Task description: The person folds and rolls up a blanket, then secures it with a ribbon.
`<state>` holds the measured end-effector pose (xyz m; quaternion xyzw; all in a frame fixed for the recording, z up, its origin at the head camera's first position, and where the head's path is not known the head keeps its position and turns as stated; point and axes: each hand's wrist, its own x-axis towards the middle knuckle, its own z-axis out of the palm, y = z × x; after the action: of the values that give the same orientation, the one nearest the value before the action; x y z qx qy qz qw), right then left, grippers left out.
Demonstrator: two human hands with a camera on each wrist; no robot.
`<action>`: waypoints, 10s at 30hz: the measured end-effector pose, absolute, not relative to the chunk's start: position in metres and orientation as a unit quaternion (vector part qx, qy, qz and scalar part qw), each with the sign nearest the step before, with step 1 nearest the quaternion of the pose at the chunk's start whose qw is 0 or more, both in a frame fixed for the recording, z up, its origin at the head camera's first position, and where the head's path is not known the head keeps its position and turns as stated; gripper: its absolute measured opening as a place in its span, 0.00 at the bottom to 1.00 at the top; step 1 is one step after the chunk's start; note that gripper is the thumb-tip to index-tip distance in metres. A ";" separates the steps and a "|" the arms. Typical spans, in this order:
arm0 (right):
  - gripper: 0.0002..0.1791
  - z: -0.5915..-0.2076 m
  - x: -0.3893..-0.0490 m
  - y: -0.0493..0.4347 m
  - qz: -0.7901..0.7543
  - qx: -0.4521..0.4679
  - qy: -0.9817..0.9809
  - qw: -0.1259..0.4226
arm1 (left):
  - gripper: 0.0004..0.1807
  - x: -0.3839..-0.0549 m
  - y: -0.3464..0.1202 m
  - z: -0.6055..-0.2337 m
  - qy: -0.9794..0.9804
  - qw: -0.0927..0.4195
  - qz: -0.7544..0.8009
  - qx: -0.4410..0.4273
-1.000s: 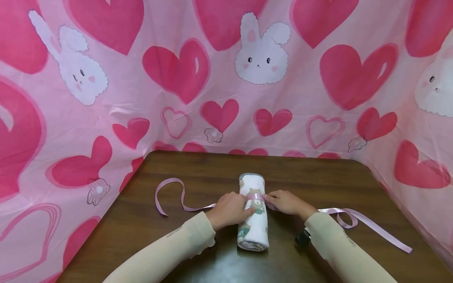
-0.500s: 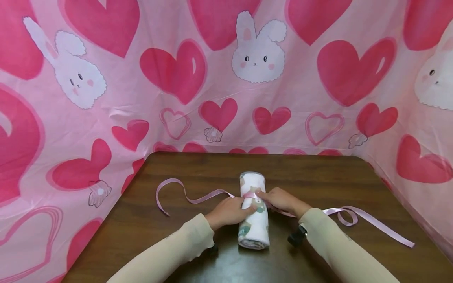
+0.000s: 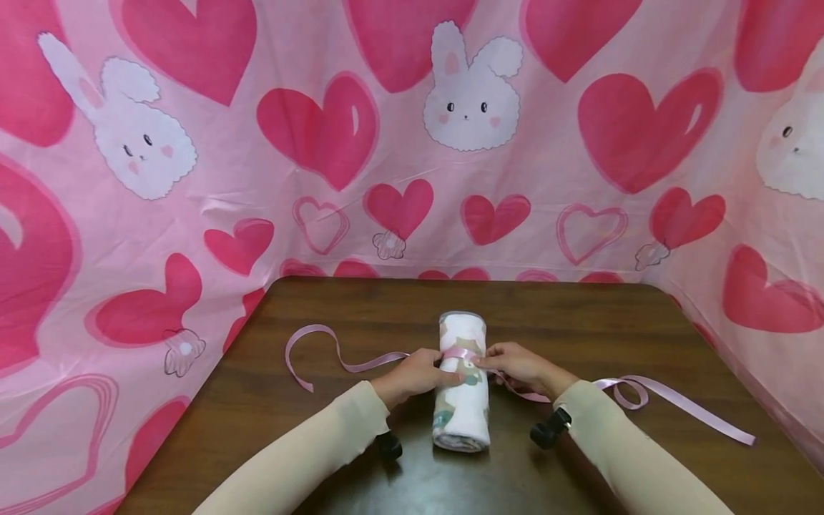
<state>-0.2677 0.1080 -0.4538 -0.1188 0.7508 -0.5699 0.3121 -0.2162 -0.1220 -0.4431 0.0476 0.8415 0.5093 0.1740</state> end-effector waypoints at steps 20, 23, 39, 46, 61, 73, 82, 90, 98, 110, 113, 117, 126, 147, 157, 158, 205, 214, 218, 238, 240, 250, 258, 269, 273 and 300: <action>0.23 -0.465 -0.267 0.098 -0.668 -0.111 0.646 0.353 | 0.20 -0.223 -0.125 -0.450 0.748 0.221 0.625 0.042; 0.23 -0.465 -0.268 0.097 -0.671 -0.113 0.649 0.340 | 0.19 -0.227 -0.125 -0.450 0.714 0.224 0.662 0.034; 0.29 -0.462 -0.268 0.096 -0.669 -0.149 0.649 0.330 | 0.19 -0.238 -0.132 -0.451 0.659 0.268 0.703 0.009; 0.28 -0.459 -0.269 0.095 -0.649 -0.171 0.670 0.317 | 0.18 -0.241 -0.136 -0.457 0.594 0.292 0.750 0.018; 0.19 -0.454 -0.270 0.112 -0.535 -0.230 0.768 0.265 | 0.17 -0.243 -0.138 -0.462 0.599 0.263 0.756 0.019; 0.10 -0.449 -0.284 0.158 -0.463 -0.321 0.774 0.287 | 0.13 -0.246 -0.153 -0.450 0.576 0.279 0.768 0.038; 0.18 -0.458 -0.291 0.177 -0.560 -0.302 0.689 0.348 | 0.15 -0.247 -0.151 -0.451 0.609 0.264 0.747 0.022; 0.20 -0.457 -0.293 0.171 -0.524 -0.267 0.747 0.310 | 0.19 -0.249 -0.155 -0.449 0.620 0.248 0.744 0.010; 0.24 -0.444 -0.302 0.193 -0.527 -0.286 0.729 0.330 | 0.17 -0.253 -0.165 -0.440 0.618 0.236 0.749 0.019; 0.16 -0.430 -0.310 0.223 -0.485 -0.301 0.765 0.298 | 0.30 -0.258 -0.173 -0.426 0.664 0.180 0.725 0.043; 0.12 -0.422 -0.311 0.224 -0.432 -0.284 0.819 0.251 | 0.32 -0.261 -0.174 -0.420 0.680 0.170 0.711 0.050; 0.09 -0.413 -0.312 0.222 -0.403 -0.236 0.860 0.205 | 0.33 -0.262 -0.175 -0.410 0.701 0.147 0.694 0.067; 0.06 -0.405 -0.314 0.220 -0.296 -0.245 0.922 0.041 | 0.31 -0.257 -0.168 -0.391 0.765 0.064 0.607 0.207; 0.13 -0.407 -0.298 0.220 -0.376 -0.140 0.902 -0.158 | 0.16 -0.236 -0.164 -0.424 0.773 -0.285 0.135 0.551; 0.06 -0.403 -0.296 0.205 -0.855 -0.007 0.506 -0.117 | 0.13 -0.239 -0.166 -0.432 0.717 -0.295 -0.056 0.629; 0.07 -0.400 -0.297 0.205 -0.861 0.008 0.494 -0.122 | 0.11 -0.239 -0.166 -0.433 0.714 -0.289 -0.058 0.635; 0.17 -0.405 -0.308 0.243 -0.809 0.071 0.542 -0.215 | 0.15 -0.223 -0.143 -0.431 0.905 -0.087 0.181 0.374; 0.22 -0.405 -0.314 0.230 -0.846 0.081 0.468 -0.242 | 0.35 -0.254 -0.105 -0.412 0.939 0.065 0.302 0.150; 0.20 -0.392 -0.316 0.227 -0.858 0.079 0.447 -0.241 | 0.32 -0.260 -0.103 -0.413 0.925 0.093 0.345 0.127; 0.17 -0.330 -0.317 0.222 -0.882 -0.019 0.424 -0.205 | 0.22 -0.269 -0.156 -0.377 0.696 0.138 0.678 0.192; 0.17 -0.325 -0.319 0.222 -0.870 -0.019 0.448 -0.205 | 0.20 -0.272 -0.159 -0.372 0.697 0.130 0.680 0.187; 0.19 -0.300 -0.327 0.215 -0.817 -0.047 0.530 -0.223 | 0.20 -0.289 -0.165 -0.328 0.639 0.125 0.730 0.206; 0.20 -0.283 -0.330 0.208 -0.763 -0.058 0.608 -0.214 | 0.13 -0.297 -0.166 -0.301 0.561 0.154 0.778 0.235; 0.19 -0.281 -0.332 0.202 -0.668 -0.047 0.714 -0.203 | 0.17 -0.305 -0.161 -0.299 0.699 0.183 0.656 0.217; 0.18 -0.311 -0.334 0.206 -0.570 -0.056 0.790 -0.218 | 0.16 -0.299 -0.160 -0.332 0.767 0.195 0.578 0.200; 0.22 -0.415 -0.326 0.237 -0.461 -0.055 0.885 -0.035 | 0.05 -0.304 -0.068 -0.380 0.931 0.153 0.191 0.271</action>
<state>-0.3255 0.2366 -0.4146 -0.0550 0.8852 -0.4606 -0.0349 -0.3040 -0.0681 -0.3803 0.2709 0.9310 0.1906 0.1533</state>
